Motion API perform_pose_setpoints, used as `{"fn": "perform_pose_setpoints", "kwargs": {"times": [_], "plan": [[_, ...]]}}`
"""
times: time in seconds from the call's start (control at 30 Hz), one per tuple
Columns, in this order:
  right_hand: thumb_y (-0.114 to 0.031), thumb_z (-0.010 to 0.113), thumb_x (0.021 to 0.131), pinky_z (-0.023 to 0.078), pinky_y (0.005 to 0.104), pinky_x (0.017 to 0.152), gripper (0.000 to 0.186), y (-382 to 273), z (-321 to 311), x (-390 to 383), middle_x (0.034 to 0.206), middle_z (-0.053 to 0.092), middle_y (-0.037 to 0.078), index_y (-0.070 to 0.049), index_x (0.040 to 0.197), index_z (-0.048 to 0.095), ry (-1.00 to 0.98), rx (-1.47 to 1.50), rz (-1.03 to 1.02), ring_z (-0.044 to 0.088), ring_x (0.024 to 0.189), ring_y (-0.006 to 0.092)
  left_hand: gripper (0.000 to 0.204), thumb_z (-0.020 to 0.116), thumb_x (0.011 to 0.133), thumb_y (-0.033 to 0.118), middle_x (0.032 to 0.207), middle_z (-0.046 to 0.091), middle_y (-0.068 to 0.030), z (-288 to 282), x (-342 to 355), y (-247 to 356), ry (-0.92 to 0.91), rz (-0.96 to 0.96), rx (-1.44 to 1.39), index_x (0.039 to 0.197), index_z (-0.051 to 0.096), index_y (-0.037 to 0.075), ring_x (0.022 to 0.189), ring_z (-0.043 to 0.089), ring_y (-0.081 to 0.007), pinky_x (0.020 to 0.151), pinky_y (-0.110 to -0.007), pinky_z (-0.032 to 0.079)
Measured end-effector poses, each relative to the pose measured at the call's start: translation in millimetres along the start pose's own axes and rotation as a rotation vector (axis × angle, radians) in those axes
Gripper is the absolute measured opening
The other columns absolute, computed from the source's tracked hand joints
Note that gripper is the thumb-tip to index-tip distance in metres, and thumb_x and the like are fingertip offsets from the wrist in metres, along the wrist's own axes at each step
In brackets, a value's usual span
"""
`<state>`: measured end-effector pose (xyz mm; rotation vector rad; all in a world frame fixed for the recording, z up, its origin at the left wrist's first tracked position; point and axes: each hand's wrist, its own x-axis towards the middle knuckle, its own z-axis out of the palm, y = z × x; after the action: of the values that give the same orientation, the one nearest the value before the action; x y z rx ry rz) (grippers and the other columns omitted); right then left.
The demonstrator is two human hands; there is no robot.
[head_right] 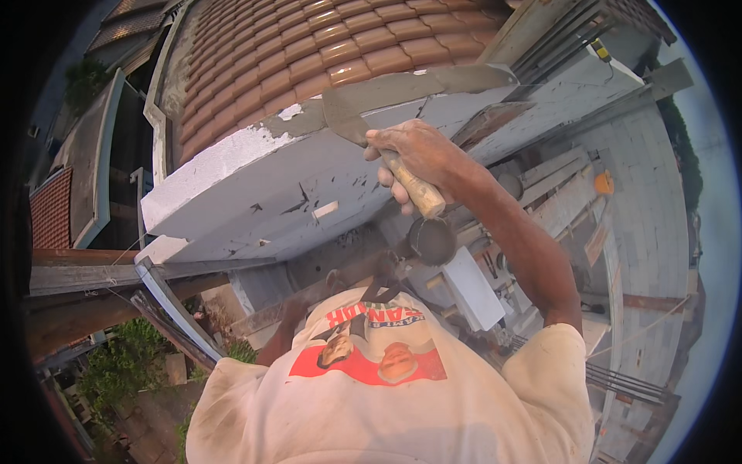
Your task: The person is laying white blocks on a wall using a trowel to apply mortar. They measure the wall with a tape measure and use a string line for alignment. The person picks up blocks, applies mortar, and places them on the wall, adjusting them as needed.
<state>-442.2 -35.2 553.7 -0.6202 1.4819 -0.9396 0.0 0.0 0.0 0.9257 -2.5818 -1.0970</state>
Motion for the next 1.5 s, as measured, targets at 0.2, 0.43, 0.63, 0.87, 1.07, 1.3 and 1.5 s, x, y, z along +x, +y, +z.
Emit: {"fn": "perform_pose_setpoints", "kwargs": {"times": [0.2,0.43,0.63,0.87,1.07,1.3,1.5], "plan": [[-0.035,0.048,0.109,0.053,0.0300,0.031,0.045,-13,60,9,0.066,0.064,0.008,0.009,0.109,0.059,-0.084,-0.230,-0.017,0.064,0.043,0.0154,0.016,0.059,0.086,0.016,0.073,0.062,-0.0194,30,1,0,-0.003,0.095,0.052,0.074,0.061,0.005,0.071,0.062,-0.0419,0.062,-0.056,0.045],[-0.031,0.053,0.106,0.056,0.0352,0.044,0.042,24,85,21,0.065,0.062,0.012,0.011,0.111,0.058,-0.137,-0.837,-0.299,0.069,0.053,0.0226,0.016,0.060,0.084,0.016,0.070,0.062,-0.0190,35,9,-5,-0.109,-0.076,-0.108,0.073,0.062,0.005,0.071,0.063,-0.0409,0.062,-0.054,0.045],[-0.034,0.058,0.103,0.054,0.0433,0.061,0.041,81,57,-15,0.076,0.066,0.020,0.006,0.111,0.055,-0.097,-1.080,-0.713,0.070,0.068,0.0352,0.017,0.063,0.086,0.019,0.073,0.064,-0.0172,8,23,19,-0.356,-0.430,-0.298,0.079,0.066,0.004,0.070,0.064,-0.0371,0.064,-0.051,0.049],[-0.035,0.058,0.103,0.052,0.0510,0.066,0.037,205,-12,-58,0.070,0.064,0.023,0.002,0.101,0.053,0.280,-0.399,-0.161,0.068,0.071,0.0403,0.021,0.067,0.089,0.023,0.078,0.066,-0.0153,1,56,54,-0.628,-0.614,-0.387,0.087,0.071,0.003,0.069,0.064,-0.0321,0.066,-0.047,0.052],[-0.026,0.064,0.095,0.057,0.0447,0.068,0.025,467,-81,-1,0.067,0.064,0.010,-0.003,0.101,0.060,0.714,-0.346,0.082,0.068,0.064,0.0270,0.045,0.069,0.095,0.036,0.109,0.069,-0.0153,-26,130,120,-0.939,-0.666,-0.493,0.121,0.064,-0.002,0.101,0.065,-0.0271,0.087,-0.038,0.051],[-0.022,0.066,0.089,0.057,0.0422,0.064,0.022,744,-133,147,0.072,0.068,0.013,-0.001,0.096,0.069,0.783,0.162,0.517,0.071,0.072,0.0257,0.099,0.081,0.082,0.052,0.135,0.059,-0.0300,13,170,138,-1.067,-0.694,0.007,0.145,0.041,-0.013,0.126,0.059,-0.0378,0.108,-0.043,0.046],[-0.024,0.068,0.088,0.059,0.0436,0.077,0.023,807,-233,205,0.093,0.074,0.017,-0.010,0.105,0.075,0.581,0.007,0.534,0.075,0.085,0.0306,0.118,0.084,0.076,0.057,0.150,0.041,-0.0387,111,190,116,-1.088,-0.714,0.423,0.152,0.028,-0.013,0.143,0.040,-0.0486,0.116,-0.051,0.037]]}}
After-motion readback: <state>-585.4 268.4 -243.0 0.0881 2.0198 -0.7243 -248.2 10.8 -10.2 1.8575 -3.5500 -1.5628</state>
